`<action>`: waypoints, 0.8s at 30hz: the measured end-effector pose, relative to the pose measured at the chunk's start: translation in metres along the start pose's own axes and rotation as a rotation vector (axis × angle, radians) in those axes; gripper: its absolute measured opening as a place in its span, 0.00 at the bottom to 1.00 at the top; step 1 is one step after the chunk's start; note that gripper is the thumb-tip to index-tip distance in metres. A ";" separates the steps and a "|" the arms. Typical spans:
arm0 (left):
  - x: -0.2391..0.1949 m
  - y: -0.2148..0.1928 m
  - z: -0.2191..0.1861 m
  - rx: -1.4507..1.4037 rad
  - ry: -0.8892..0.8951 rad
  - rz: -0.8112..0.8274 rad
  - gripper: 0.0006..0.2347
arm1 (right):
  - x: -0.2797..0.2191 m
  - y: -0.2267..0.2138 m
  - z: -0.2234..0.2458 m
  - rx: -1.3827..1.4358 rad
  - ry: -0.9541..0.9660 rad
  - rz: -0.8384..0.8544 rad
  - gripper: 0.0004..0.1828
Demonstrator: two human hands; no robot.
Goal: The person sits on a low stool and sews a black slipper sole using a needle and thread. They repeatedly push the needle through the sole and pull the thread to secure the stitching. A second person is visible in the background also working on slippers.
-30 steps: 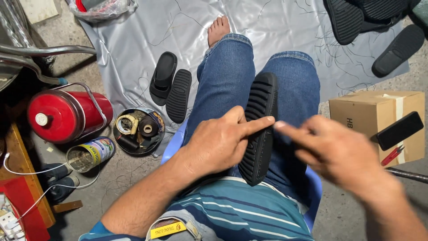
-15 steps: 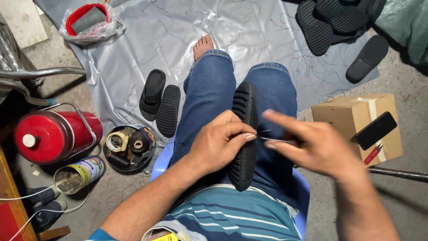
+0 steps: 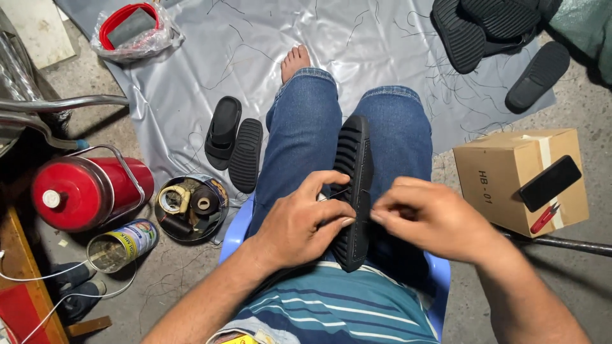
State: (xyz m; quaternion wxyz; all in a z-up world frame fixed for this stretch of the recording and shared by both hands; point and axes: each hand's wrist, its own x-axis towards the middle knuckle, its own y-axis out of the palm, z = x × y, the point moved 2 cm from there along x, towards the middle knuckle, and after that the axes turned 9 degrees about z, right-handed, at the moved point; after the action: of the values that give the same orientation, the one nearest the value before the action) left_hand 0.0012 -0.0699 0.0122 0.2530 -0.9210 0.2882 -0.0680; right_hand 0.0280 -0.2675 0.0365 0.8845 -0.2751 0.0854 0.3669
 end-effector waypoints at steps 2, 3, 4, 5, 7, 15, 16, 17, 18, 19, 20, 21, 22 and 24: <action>0.001 -0.008 -0.003 0.017 0.013 0.063 0.03 | -0.024 -0.014 -0.018 0.322 -0.022 -0.239 0.02; 0.001 -0.012 -0.005 0.035 0.026 0.130 0.03 | -0.038 -0.022 -0.029 0.646 -0.045 -0.481 0.03; 0.001 -0.016 -0.007 0.037 0.028 0.127 0.03 | -0.037 -0.032 -0.036 0.644 -0.048 -0.480 0.03; 0.000 -0.018 -0.008 0.062 0.006 0.176 0.04 | -0.040 -0.047 -0.044 0.525 0.014 -0.773 0.03; 0.000 -0.021 -0.012 0.088 -0.008 0.225 0.05 | -0.043 -0.056 -0.042 0.396 0.081 -1.069 0.06; -0.002 -0.013 0.004 0.228 -0.154 0.125 0.07 | -0.005 0.008 -0.010 -0.445 -0.230 -0.240 0.08; -0.003 -0.026 -0.006 0.234 -0.154 0.120 0.07 | -0.002 0.007 -0.013 -0.446 -0.236 -0.241 0.08; -0.003 -0.037 -0.018 -0.098 0.020 0.240 0.08 | 0.001 0.006 -0.016 -0.403 -0.263 -0.264 0.07; -0.004 -0.048 -0.032 -0.436 0.197 0.368 0.11 | 0.003 0.007 -0.019 -0.355 -0.277 -0.291 0.06; -0.007 -0.050 -0.034 -0.436 0.197 0.376 0.11 | 0.006 0.005 -0.018 -0.352 -0.272 -0.297 0.06; -0.013 -0.051 -0.038 -0.783 0.204 0.368 0.09 | 0.008 0.004 -0.016 -0.319 -0.248 -0.298 0.06; -0.019 -0.052 -0.041 -1.129 0.206 0.349 0.08 | 0.011 0.003 -0.014 -0.285 -0.224 -0.299 0.05; -0.014 -0.045 -0.038 -1.122 0.214 0.339 0.08 | 0.012 0.004 -0.016 -0.293 -0.235 -0.296 0.05; -0.004 -0.035 -0.027 -0.450 0.006 0.119 0.19 | 0.014 0.007 -0.021 -0.153 -0.136 -0.335 0.04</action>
State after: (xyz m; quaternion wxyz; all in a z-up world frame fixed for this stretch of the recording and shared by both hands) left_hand 0.0073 -0.0545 0.0534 0.0441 -0.9353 0.3508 0.0103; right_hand 0.0343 -0.2666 0.0115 0.9135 -0.3265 -0.0495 0.2375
